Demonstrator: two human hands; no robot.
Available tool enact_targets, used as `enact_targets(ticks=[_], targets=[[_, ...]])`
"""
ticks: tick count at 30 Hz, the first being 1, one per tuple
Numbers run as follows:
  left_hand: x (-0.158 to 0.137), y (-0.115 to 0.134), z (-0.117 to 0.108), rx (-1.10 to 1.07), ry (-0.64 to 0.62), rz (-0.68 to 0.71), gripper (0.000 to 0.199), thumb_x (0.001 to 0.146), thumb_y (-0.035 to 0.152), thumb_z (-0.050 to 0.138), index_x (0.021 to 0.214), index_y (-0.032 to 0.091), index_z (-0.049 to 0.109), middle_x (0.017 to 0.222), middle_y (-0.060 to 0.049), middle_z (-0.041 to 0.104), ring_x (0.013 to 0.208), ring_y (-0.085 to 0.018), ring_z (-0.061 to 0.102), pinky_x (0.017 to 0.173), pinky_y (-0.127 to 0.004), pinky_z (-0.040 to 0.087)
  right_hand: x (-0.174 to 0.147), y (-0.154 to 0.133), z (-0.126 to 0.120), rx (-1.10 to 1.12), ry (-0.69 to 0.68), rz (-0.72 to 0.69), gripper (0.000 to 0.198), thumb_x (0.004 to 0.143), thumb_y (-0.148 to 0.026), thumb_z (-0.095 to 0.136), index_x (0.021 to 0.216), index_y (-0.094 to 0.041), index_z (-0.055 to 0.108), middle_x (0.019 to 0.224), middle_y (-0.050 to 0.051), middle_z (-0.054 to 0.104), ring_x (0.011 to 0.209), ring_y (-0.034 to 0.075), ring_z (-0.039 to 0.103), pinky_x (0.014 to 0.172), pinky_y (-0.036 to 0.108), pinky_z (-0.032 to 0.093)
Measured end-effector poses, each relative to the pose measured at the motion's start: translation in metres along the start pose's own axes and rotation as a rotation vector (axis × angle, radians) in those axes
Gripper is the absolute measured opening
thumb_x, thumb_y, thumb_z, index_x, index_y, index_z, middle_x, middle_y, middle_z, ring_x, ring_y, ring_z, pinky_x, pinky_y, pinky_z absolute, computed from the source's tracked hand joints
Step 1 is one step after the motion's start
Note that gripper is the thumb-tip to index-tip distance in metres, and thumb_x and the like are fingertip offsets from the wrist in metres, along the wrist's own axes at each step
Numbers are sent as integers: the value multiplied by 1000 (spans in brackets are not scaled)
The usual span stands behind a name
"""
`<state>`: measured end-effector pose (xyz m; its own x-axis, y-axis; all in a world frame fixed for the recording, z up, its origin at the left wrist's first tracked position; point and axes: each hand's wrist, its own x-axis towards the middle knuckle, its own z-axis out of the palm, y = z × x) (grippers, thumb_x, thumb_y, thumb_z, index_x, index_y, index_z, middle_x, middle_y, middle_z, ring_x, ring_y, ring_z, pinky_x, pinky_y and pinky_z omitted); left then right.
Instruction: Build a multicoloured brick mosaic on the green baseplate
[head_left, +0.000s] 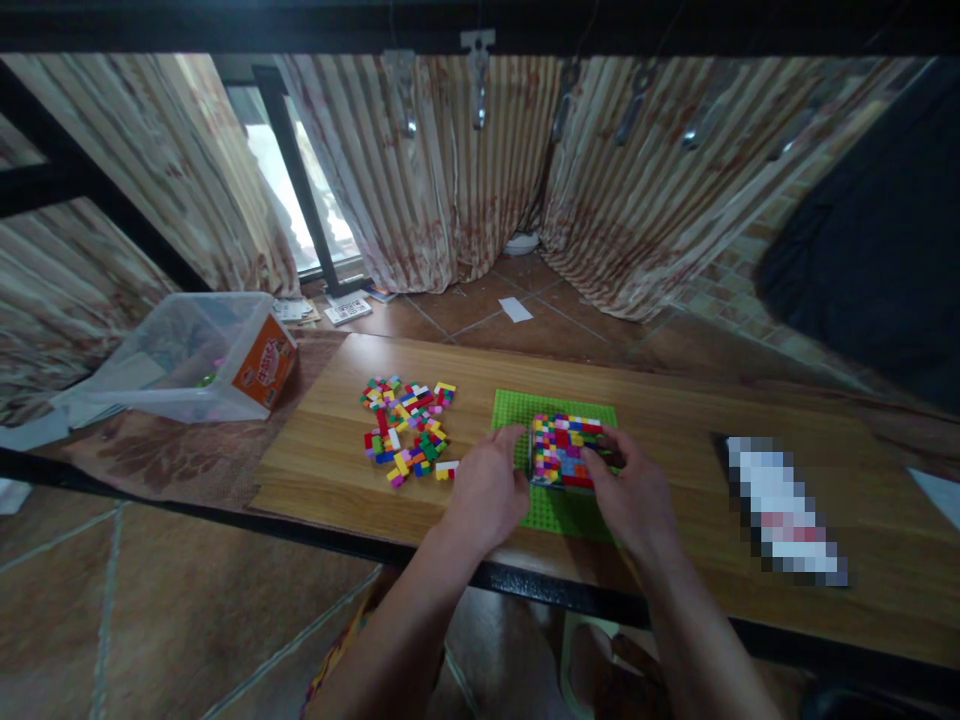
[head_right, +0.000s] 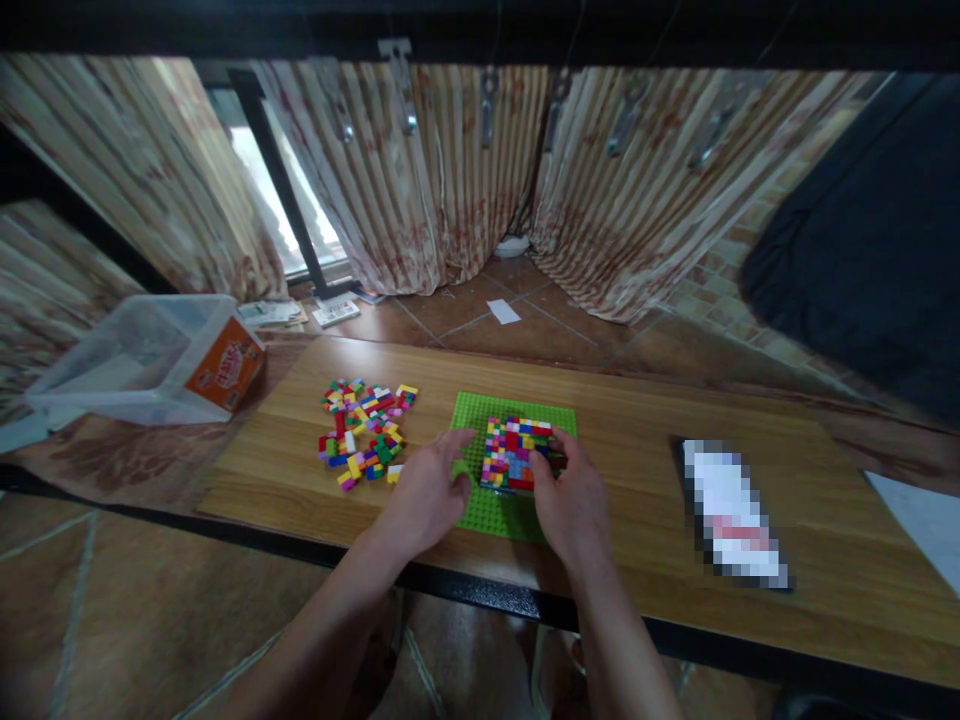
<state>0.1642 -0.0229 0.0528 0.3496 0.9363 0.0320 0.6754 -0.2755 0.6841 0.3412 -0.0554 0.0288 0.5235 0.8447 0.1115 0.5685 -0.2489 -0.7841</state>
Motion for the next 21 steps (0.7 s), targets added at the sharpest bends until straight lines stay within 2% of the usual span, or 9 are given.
enact_targets(ticks=[3, 5, 8, 10, 13, 18, 21], targets=[[7, -15, -22, 50, 99, -110, 46, 74, 2, 52, 115, 17, 66, 109, -9, 72, 97, -21, 68, 93, -34, 53, 1, 1, -1, 13, -8, -8, 55, 78, -47, 57, 121, -13, 65, 104, 15, 73, 87, 28, 67, 82, 45, 51], [12, -27, -39, 113, 173, -205, 40, 75, 3, 52, 109, 16, 69, 109, -9, 72, 97, -21, 68, 92, -34, 52, 1, 1, -1, 18, -15, -14, 55, 78, -47, 58, 121, -13, 65, 104, 15, 73, 87, 28, 67, 82, 45, 51], [15, -47, -63, 221, 185, -353, 37, 78, 8, 52, 106, 19, 72, 107, -9, 74, 100, -24, 68, 91, -35, 51, 1, 0, -1, 16, -20, 1, 54, 79, -48, 57, 120, -14, 65, 104, 15, 73, 86, 28, 67, 80, 45, 51], [13, -58, -74, 300, 164, -429, 32, 79, 11, 52, 101, 22, 74, 103, -9, 75, 101, -25, 68, 90, -35, 51, 2, 0, -2, 13, -29, 19, 55, 79, -48, 57, 120, -14, 65, 103, 15, 73, 86, 28, 67, 81, 45, 51], [10, -67, -83, 379, 117, -442, 31, 81, 13, 51, 97, 22, 76, 101, -9, 76, 100, -25, 68, 89, -33, 50, 2, -1, -2, 15, -45, 32, 56, 78, -49, 57, 121, -12, 65, 104, 15, 73, 88, 29, 68, 83, 45, 51], [12, -65, -84, 468, -29, -453, 31, 83, 15, 48, 91, 24, 77, 93, -9, 76, 96, -25, 69, 83, -30, 50, 1, -2, -4, 7, -45, 30, 57, 78, -48, 57, 122, -12, 65, 106, 16, 72, 89, 28, 68, 82, 44, 51], [15, -64, -81, 467, -43, -451, 31, 85, 18, 48, 94, 25, 77, 99, -9, 76, 99, -24, 68, 84, -30, 49, 1, -2, -4, 16, -50, 26, 59, 78, -49, 57, 122, -11, 64, 108, 17, 72, 90, 28, 68, 81, 43, 51]])
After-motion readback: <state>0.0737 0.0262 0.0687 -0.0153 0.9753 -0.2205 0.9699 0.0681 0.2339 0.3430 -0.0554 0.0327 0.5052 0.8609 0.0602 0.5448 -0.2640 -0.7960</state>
